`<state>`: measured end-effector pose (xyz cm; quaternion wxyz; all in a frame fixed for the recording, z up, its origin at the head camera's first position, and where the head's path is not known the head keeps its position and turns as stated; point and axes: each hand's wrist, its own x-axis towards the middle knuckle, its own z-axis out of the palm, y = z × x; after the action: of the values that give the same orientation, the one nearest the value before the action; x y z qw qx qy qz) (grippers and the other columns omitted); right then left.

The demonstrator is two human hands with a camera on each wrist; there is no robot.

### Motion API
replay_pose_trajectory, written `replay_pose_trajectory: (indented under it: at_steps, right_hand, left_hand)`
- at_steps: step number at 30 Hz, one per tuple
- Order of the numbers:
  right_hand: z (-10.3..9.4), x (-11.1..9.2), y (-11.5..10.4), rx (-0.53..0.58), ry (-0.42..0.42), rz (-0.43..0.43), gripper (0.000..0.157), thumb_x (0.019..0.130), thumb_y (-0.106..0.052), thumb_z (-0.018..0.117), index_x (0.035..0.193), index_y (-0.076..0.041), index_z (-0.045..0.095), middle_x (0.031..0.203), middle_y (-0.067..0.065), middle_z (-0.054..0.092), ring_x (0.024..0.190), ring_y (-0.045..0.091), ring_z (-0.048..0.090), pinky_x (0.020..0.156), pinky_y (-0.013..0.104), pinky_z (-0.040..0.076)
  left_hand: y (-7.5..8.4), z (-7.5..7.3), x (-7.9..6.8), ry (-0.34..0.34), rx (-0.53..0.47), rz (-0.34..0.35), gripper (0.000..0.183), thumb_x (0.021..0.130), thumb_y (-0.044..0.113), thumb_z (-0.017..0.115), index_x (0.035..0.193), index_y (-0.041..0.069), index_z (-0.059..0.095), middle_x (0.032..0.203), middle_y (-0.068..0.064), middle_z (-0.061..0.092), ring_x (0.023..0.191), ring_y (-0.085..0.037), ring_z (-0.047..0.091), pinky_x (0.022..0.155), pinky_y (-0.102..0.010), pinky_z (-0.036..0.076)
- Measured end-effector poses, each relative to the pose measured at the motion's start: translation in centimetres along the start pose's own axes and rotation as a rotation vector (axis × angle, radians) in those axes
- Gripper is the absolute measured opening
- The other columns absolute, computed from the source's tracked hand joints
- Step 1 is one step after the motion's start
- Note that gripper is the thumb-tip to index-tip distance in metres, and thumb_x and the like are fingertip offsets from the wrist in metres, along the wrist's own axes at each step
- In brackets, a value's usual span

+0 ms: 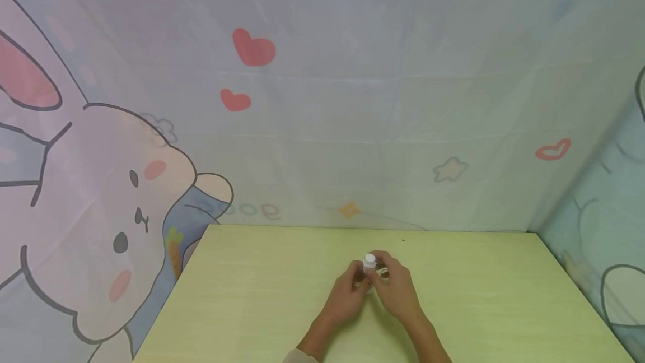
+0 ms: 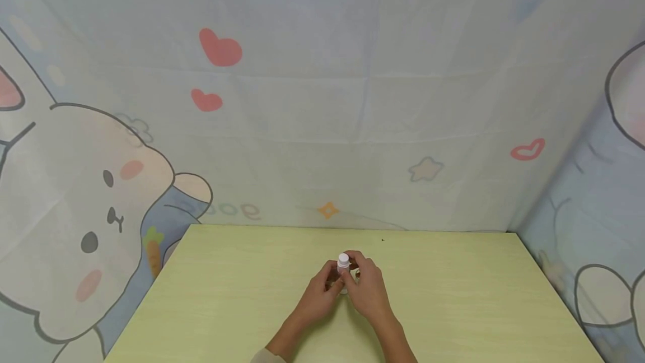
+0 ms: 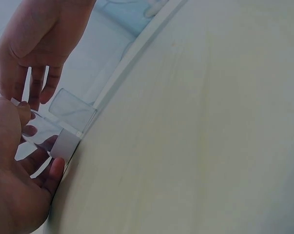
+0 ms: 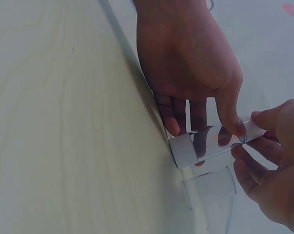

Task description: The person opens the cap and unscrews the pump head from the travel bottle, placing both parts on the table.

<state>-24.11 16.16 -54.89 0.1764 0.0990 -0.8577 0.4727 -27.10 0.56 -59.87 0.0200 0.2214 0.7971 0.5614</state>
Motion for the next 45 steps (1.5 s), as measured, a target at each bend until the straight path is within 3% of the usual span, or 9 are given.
replay_pose_trajectory:
  at_steps: [9, 13, 31, 45]
  right_hand:
    - [0.37, -0.1, 0.23, 0.008, 0.03, -0.069, 0.033, 0.097, -0.001, 0.075, 0.128, -0.005, 0.066, 0.118, 0.007, 0.069, 0.103, 0.025, 0.067, 0.083, 0.048, 0.06]
    - [0.44, -0.17, 0.27, 0.014, 0.041, -0.085, 0.032, 0.097, -0.003, 0.075, 0.128, -0.005, 0.066, 0.118, 0.006, 0.068, 0.102, 0.024, 0.066, 0.082, 0.047, 0.059]
    - [0.5, 0.07, 0.21, 0.0, 0.005, 0.012, 0.035, 0.098, -0.015, 0.078, 0.131, -0.008, 0.066, 0.114, 0.0, 0.072, 0.105, 0.02, 0.065, 0.088, 0.043, 0.059]
    - [0.23, 0.04, -0.15, -0.01, 0.003, 0.033, 0.034, 0.097, -0.009, 0.079, 0.128, -0.01, 0.068, 0.111, 0.003, 0.072, 0.104, 0.023, 0.066, 0.087, 0.044, 0.059]
  left_hand:
    - [0.0, 0.05, -0.03, 0.013, 0.018, -0.014, 0.026, 0.111, 0.042, 0.055, 0.131, 0.026, 0.059, 0.129, 0.004, 0.07, 0.121, -0.015, 0.065, 0.093, -0.032, 0.056]
    - [0.05, 0.05, -0.02, 0.017, 0.015, -0.011, 0.025, 0.111, 0.042, 0.056, 0.13, 0.026, 0.059, 0.129, 0.003, 0.071, 0.121, -0.016, 0.066, 0.094, -0.033, 0.056]
    - [0.22, -0.01, -0.1, 0.018, 0.031, -0.026, 0.023, 0.11, 0.038, 0.057, 0.13, 0.027, 0.059, 0.126, 0.004, 0.071, 0.118, -0.014, 0.066, 0.094, -0.034, 0.056]
    - [0.45, 0.02, -0.16, 0.022, 0.02, -0.02, 0.022, 0.11, 0.037, 0.058, 0.129, 0.026, 0.059, 0.129, 0.004, 0.07, 0.122, -0.015, 0.065, 0.095, -0.033, 0.056]
